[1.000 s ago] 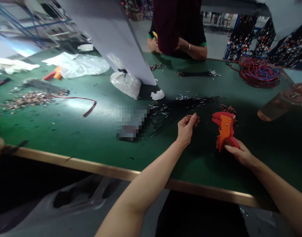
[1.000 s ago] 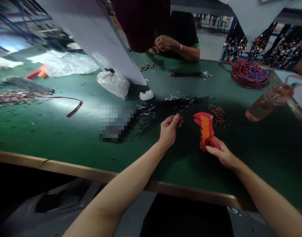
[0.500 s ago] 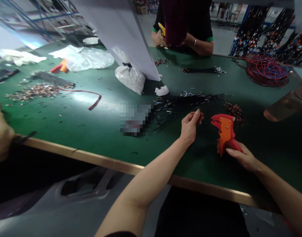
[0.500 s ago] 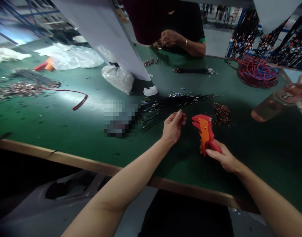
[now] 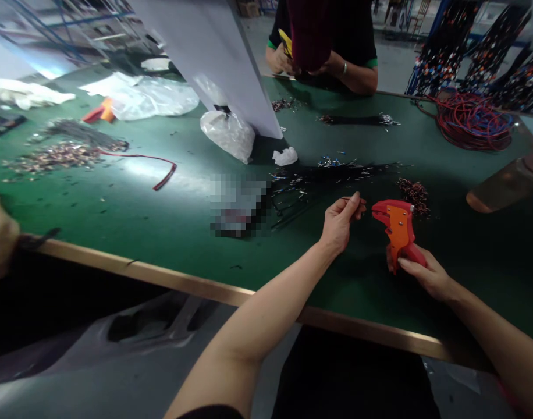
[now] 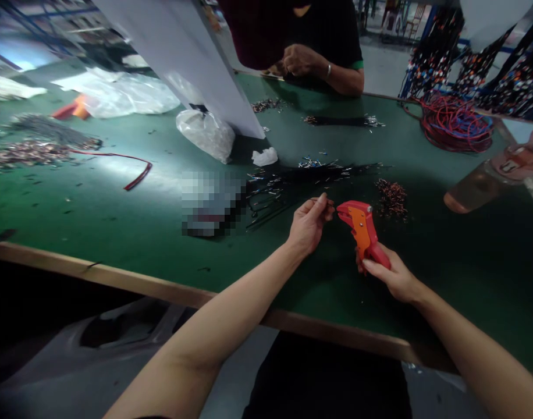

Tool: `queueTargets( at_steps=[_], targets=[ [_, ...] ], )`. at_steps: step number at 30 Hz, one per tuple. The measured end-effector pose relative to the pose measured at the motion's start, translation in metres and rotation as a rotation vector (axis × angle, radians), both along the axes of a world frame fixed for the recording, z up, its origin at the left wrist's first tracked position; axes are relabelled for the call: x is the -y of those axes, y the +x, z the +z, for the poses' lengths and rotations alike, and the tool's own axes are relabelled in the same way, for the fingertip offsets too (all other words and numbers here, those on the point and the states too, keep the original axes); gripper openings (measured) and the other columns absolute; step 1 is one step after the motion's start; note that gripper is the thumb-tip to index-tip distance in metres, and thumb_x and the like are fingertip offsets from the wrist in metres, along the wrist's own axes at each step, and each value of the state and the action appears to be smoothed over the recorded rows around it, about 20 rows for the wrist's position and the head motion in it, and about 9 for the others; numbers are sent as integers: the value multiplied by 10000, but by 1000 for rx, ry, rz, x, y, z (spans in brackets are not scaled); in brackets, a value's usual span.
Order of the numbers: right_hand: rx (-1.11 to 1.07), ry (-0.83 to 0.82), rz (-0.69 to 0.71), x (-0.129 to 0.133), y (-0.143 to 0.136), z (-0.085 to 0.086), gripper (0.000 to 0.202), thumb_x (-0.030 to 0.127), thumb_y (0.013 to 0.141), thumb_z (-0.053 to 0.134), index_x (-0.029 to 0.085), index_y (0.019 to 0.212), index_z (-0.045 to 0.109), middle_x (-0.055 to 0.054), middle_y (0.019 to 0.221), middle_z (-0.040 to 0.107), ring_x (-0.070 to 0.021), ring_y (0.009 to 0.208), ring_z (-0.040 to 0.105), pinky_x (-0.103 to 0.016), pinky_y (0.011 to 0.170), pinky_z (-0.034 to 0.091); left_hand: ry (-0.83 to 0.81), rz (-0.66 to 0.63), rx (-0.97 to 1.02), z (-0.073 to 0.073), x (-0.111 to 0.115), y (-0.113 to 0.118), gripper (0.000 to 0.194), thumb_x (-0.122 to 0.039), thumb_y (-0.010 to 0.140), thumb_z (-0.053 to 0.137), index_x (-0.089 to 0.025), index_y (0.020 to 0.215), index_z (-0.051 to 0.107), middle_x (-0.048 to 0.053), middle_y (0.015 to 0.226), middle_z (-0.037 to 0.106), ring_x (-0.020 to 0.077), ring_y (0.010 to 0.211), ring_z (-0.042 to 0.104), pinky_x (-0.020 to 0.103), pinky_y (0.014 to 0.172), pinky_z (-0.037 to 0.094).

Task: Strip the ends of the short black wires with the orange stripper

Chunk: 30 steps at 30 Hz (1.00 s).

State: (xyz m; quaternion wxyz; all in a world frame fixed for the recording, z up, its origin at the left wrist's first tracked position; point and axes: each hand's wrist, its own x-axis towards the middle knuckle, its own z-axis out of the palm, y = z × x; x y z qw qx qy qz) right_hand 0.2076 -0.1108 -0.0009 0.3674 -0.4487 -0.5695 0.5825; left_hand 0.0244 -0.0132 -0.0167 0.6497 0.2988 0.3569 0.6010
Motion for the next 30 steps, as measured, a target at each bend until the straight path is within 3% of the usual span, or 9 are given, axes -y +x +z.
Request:
queueTargets(
  at_steps=[4, 12, 16, 19, 24, 27, 30],
  targets=[
    [-22, 7, -19, 0, 1, -4, 293, 459, 879, 633, 170, 919, 615, -33, 767, 589, -164, 675, 544, -297, 611, 470, -4, -11, 29, 2, 2, 0, 365, -475, 628, 838, -153, 621, 666, -2, 661, 646, 52, 548, 481, 219, 541, 380],
    [-58, 12, -46, 2, 2, -9, 273, 441, 886, 641, 171, 886, 602, -12, 727, 555, -137, 598, 515, -288, 559, 431, -9, -42, 43, -1, 1, -1, 317, -433, 656, 826, -157, 620, 674, 4, 633, 643, 63, 559, 498, 216, 539, 372],
    [-146, -60, -147, 3, 1, -10, 297, 440, 865, 670, 186, 784, 542, 46, 622, 462, -81, 457, 409, -237, 438, 335, -3, -96, 12, 0, 1, -2, 302, -426, 650, 830, -154, 645, 700, 5, 611, 645, 59, 534, 490, 219, 536, 377],
    [-190, -121, -143, 3, 2, -9, 319, 442, 861, 674, 192, 741, 517, 58, 593, 439, -67, 416, 369, -224, 404, 294, -7, -122, -10, 1, 2, -2, 298, -423, 640, 835, -153, 647, 707, 8, 609, 652, 58, 522, 488, 222, 530, 378],
    [-187, -80, 20, 0, 5, -3, 321, 471, 842, 676, 168, 944, 650, -61, 808, 639, -184, 705, 602, -317, 636, 479, -15, -92, -1, -2, -2, -3, 294, -418, 634, 841, -158, 636, 705, 1, 597, 641, 56, 519, 486, 213, 518, 372],
    [-196, -84, 85, 0, 7, -3, 316, 446, 851, 668, 180, 1021, 654, -83, 932, 663, -218, 858, 622, -342, 770, 490, -21, -62, 24, -3, -5, -4, 271, -393, 648, 834, -160, 628, 698, 3, 611, 643, 59, 530, 491, 211, 516, 376],
    [-210, -107, 99, 0, 9, -6, 337, 436, 843, 675, 186, 1066, 644, -94, 1001, 664, -228, 896, 626, -355, 803, 492, -20, -50, 49, -2, -5, -5, 258, -374, 653, 834, -160, 617, 693, 4, 622, 646, 61, 536, 495, 211, 514, 378]
  ],
)
